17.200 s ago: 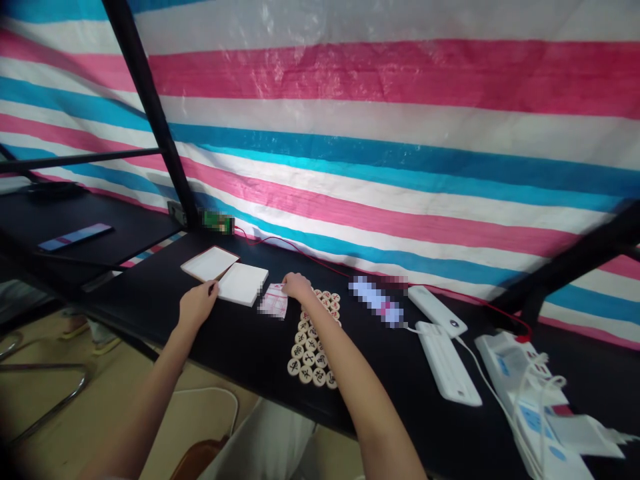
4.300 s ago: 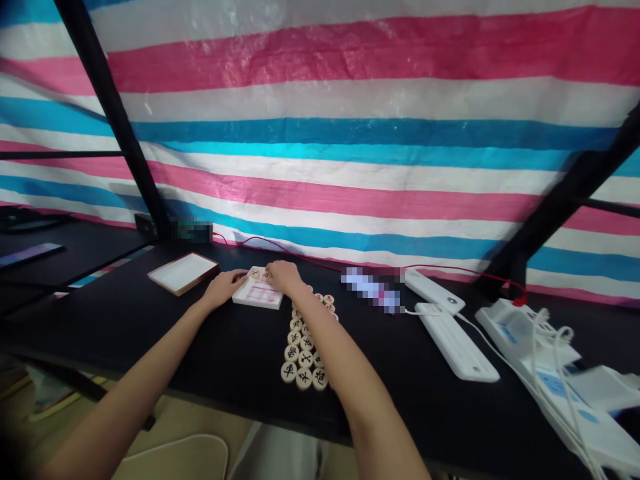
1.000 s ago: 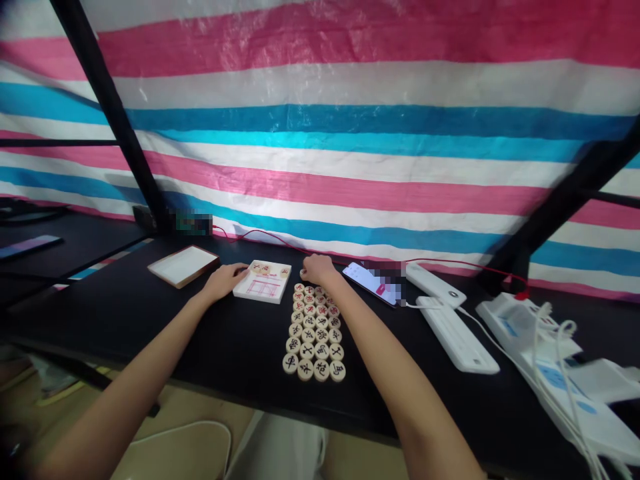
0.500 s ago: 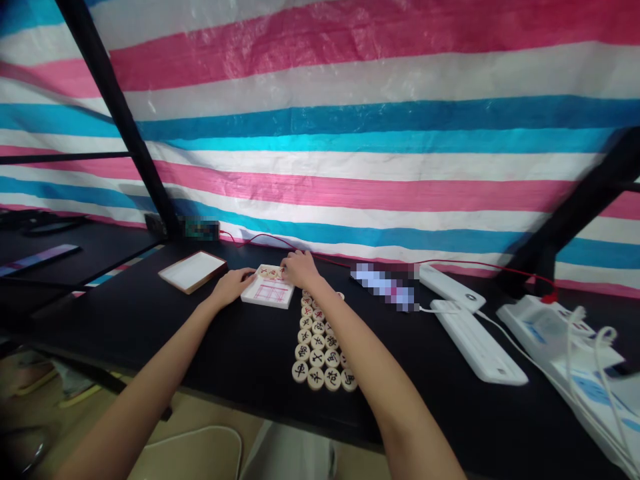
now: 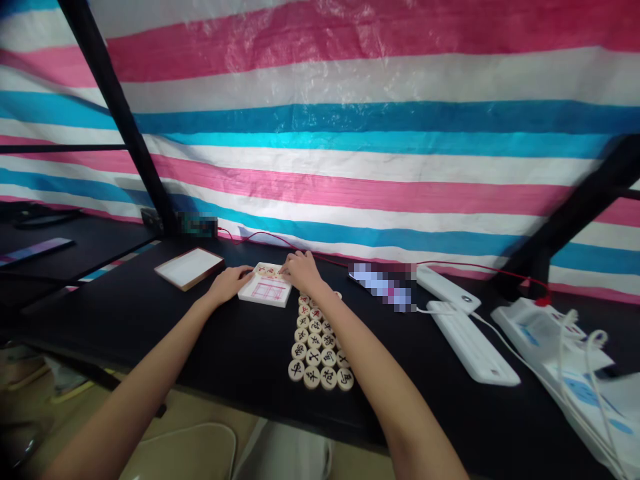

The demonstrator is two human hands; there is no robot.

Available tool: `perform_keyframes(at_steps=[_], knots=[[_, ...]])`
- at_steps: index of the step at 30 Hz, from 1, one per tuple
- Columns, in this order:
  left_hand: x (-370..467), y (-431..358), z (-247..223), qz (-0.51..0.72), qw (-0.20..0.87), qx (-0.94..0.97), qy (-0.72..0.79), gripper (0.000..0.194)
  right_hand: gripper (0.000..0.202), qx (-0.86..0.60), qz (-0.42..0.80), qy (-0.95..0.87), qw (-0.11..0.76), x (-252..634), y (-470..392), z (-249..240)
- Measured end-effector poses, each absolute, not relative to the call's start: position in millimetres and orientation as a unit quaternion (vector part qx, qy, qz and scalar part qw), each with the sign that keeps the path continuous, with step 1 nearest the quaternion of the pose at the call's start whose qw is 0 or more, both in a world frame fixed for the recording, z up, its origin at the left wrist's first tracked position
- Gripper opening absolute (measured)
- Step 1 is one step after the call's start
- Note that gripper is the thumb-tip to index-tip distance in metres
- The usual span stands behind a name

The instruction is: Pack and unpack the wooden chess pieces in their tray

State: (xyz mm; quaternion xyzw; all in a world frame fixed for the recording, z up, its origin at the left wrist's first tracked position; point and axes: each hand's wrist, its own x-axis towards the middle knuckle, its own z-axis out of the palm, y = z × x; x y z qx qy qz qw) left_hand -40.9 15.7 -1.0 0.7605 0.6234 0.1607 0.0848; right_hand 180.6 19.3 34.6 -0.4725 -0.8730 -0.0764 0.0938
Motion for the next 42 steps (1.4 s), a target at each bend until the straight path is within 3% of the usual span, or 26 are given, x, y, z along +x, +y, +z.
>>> perform_keyframes(at_steps=[12,24,42], knots=[[-41,17,1,0.149,0.093,0.758,0.628,0.045,0.028,-0.473,-0.094,-0.870,0.103,191,12,43],[-40,14,1,0.151,0.084,0.760,0.627,0.046,0.024,-0.497,0.041,-0.867,-0.018,250,-10,57],[-41,13,1,0.155,0.089,0.760,0.625,0.046,0.022,-0.522,0.085,-0.847,-0.043,253,-2,53]])
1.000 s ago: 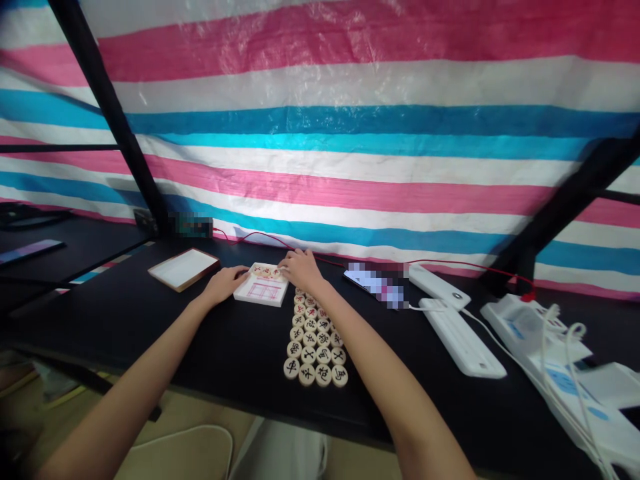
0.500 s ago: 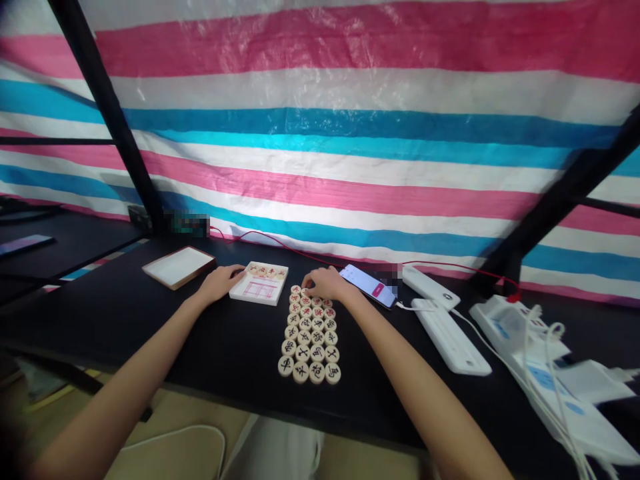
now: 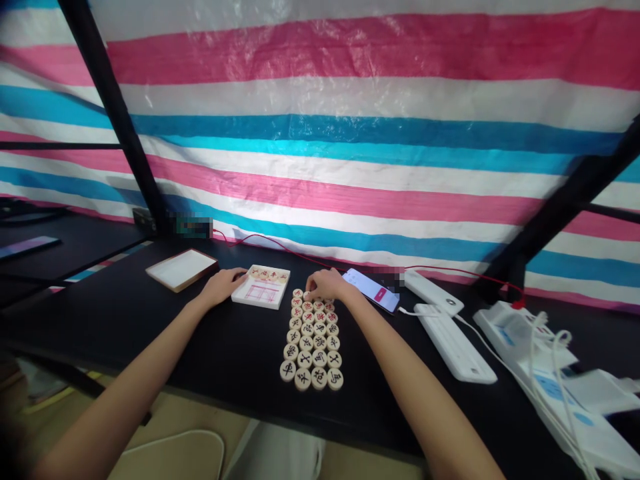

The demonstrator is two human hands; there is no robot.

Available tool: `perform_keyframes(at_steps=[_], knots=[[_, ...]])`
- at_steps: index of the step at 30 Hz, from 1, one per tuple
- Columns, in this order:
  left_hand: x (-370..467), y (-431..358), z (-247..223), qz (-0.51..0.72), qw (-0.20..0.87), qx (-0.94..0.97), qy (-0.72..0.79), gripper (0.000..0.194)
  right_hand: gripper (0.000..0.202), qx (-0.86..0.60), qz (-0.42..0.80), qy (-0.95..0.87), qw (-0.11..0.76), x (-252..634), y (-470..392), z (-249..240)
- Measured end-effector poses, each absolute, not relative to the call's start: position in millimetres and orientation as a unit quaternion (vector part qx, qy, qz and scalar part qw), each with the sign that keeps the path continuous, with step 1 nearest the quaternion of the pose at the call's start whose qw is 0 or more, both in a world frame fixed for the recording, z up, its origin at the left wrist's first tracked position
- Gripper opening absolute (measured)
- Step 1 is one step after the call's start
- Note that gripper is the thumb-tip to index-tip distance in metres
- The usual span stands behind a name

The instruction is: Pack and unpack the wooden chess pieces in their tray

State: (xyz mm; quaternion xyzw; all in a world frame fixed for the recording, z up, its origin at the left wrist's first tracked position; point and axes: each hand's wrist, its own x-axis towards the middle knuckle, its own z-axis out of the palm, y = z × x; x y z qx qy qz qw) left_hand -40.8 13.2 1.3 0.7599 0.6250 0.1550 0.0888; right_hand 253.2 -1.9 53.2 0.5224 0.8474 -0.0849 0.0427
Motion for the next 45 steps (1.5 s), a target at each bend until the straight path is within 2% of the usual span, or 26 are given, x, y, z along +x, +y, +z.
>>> perform_keyframes(at_steps=[9,16,18,25,33,38,45], knots=[[-40,11,3,0.157,0.091,0.760,0.625,0.045,0.018,0.522,-0.075,0.849,-0.033,253,-2,47],[-40,13,2,0.149,0.086,0.762,0.625,0.045,0.016,0.492,-0.119,0.837,-0.205,232,10,54],[-40,13,2,0.142,0.086,0.760,0.629,0.045,0.017,0.480,-0.133,0.839,-0.219,218,11,54],[-40,14,2,0.146,0.076,0.762,0.626,0.045,0.017,0.515,-0.079,0.844,-0.131,189,10,42],[-41,15,1,0.146,0.083,0.763,0.624,0.045,0.028,0.561,0.006,0.819,-0.119,190,10,34],[-40,14,2,0.142,0.077,0.763,0.626,0.044,0.025,0.555,0.004,0.821,-0.136,187,4,43],[-40,13,1,0.144,0.074,0.762,0.627,0.045,0.015,0.535,-0.006,0.844,-0.037,179,-3,50]])
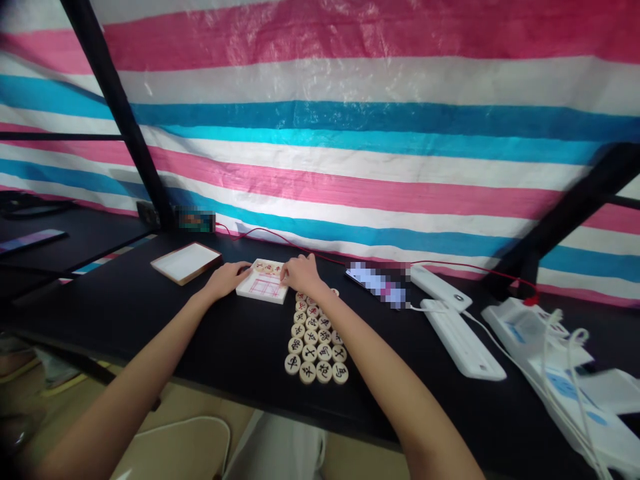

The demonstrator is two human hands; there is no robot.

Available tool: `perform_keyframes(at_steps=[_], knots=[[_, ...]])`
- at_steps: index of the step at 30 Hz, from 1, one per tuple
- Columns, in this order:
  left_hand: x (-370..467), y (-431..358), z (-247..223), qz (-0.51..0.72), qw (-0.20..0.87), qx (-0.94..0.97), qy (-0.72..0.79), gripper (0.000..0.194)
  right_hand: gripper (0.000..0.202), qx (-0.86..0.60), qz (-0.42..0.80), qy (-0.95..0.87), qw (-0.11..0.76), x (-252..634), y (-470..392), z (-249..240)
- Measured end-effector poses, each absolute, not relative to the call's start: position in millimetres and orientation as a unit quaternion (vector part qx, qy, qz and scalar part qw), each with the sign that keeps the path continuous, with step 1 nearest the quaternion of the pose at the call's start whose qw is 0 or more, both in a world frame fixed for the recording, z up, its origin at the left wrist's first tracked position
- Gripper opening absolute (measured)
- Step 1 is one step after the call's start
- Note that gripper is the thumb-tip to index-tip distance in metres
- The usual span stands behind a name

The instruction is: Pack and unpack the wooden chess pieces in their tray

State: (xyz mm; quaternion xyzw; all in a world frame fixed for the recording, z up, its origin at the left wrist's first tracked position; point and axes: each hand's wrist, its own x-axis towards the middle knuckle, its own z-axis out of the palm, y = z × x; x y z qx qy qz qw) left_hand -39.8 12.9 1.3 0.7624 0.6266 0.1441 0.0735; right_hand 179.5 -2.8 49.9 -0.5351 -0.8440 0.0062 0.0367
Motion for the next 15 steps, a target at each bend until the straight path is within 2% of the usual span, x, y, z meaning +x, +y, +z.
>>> perform_keyframes(at_steps=[15], knots=[[-39.7,11.6,3.2,0.141,0.070,0.770,0.618,0.046,0.016,-0.586,-0.008,-0.809,0.049,172.4,-3.4,45.0]])
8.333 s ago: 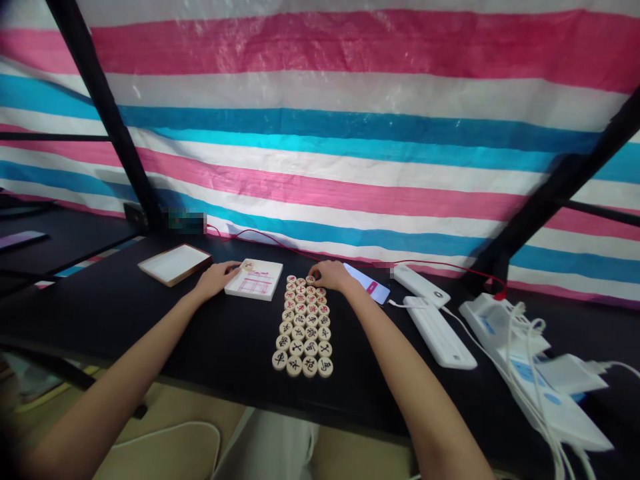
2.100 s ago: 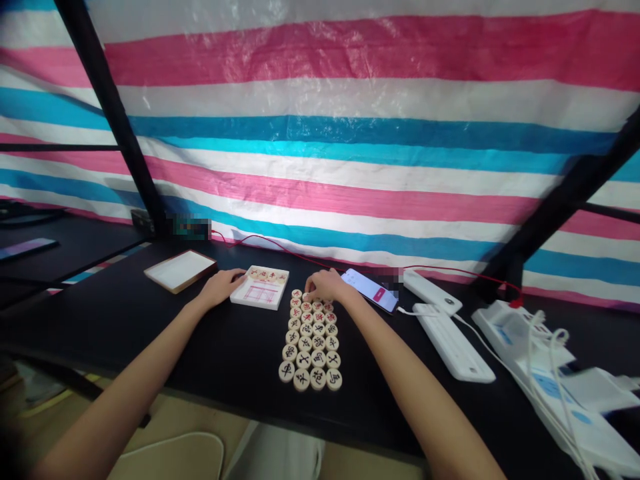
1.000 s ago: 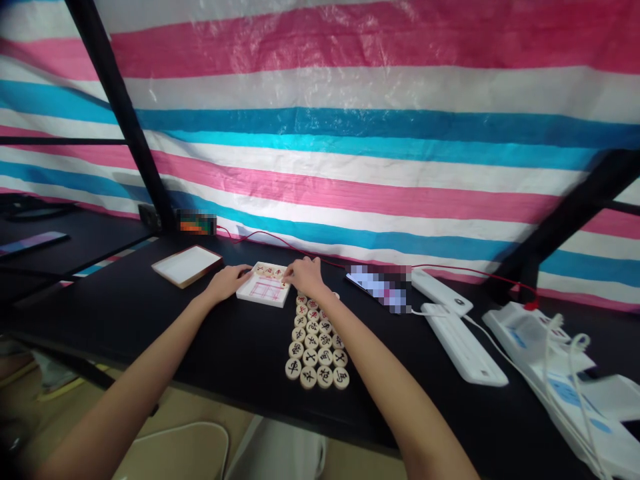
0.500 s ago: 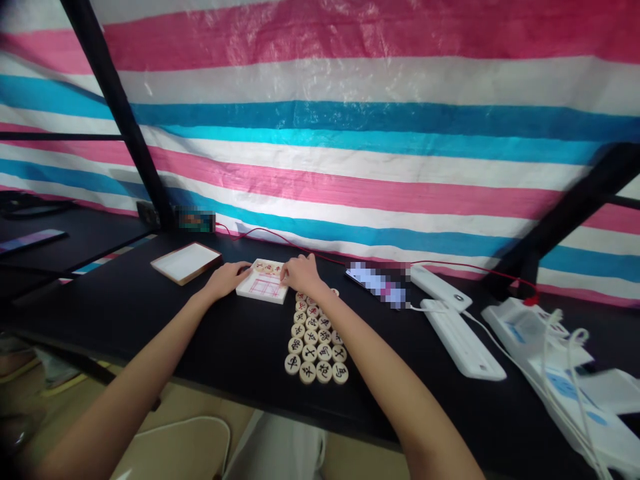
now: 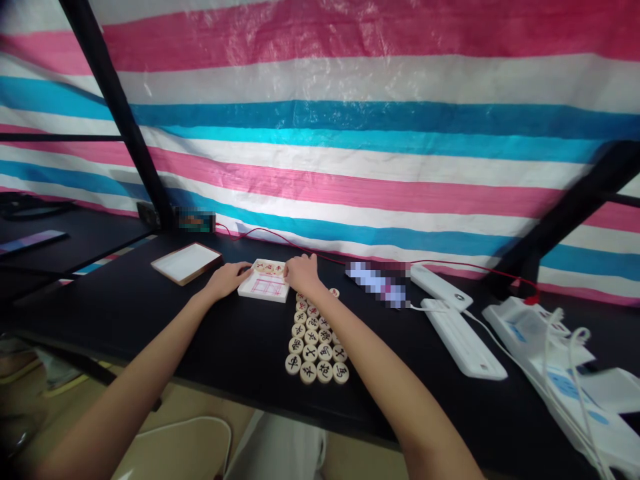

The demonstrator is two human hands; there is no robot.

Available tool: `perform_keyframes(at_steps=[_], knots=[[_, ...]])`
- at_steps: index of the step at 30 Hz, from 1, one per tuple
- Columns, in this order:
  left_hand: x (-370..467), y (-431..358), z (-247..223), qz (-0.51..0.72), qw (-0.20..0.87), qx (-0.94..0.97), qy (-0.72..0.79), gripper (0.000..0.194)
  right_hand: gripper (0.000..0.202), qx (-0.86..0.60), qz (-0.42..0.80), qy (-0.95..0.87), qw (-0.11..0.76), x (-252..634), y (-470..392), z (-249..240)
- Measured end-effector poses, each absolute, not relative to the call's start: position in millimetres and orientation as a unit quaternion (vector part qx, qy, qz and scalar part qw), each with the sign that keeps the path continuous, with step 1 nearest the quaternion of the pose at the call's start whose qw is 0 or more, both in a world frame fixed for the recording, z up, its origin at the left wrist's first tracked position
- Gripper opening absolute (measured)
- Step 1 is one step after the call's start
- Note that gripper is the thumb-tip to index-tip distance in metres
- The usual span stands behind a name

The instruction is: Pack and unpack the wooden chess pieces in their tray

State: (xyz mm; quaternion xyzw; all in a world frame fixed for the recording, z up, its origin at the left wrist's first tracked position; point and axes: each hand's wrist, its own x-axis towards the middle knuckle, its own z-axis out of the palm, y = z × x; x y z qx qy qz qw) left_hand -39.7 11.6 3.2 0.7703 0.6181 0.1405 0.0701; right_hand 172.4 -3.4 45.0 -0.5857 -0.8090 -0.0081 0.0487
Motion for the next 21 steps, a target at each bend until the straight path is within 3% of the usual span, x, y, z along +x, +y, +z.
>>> perform_keyframes(at_steps=[9,13,21], knots=[[-38,11,5,0.135,0.081,0.765,0.625,0.045,0.019,-0.584,0.001,-0.803,0.115,202,1,61],[-38,10,5,0.138,0.075,0.767,0.622,0.045,0.025,-0.512,0.077,-0.854,0.053,229,6,61],[-39,11,5,0.138,0.072,0.771,0.617,0.044,0.027,-0.457,0.098,-0.884,0.000,240,3,50]])
